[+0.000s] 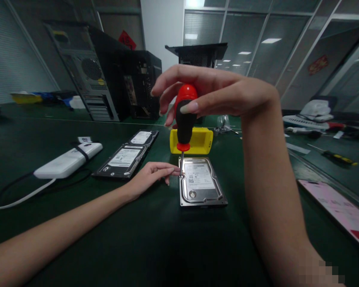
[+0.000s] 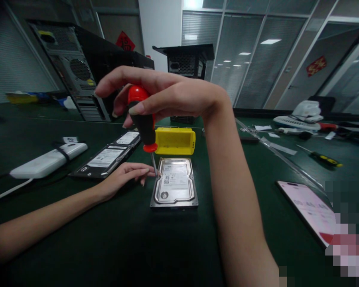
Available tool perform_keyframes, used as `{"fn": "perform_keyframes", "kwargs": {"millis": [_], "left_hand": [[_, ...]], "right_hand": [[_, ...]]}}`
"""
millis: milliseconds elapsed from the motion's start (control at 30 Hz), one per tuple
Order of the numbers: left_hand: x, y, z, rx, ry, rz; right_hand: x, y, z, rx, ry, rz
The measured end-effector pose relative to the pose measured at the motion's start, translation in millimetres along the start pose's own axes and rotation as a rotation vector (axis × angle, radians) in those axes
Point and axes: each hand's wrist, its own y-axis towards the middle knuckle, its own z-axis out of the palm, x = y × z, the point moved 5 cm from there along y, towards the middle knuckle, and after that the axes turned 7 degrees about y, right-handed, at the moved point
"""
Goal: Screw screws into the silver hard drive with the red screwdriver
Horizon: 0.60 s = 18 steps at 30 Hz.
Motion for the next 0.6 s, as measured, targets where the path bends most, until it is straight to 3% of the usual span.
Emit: {"fn": "perform_keyframes", "kwargs": {"millis": [200,600], "left_hand": [[-3,-1,1.3,-0.013,0.032,0.004],[1,0,0.0,0.004,0.097,0.014]], "right_hand": [[-1,1,1,0.038,-0.066,-0.106],[0,10,-3,-0.134,-0.323,-0.166]]}}
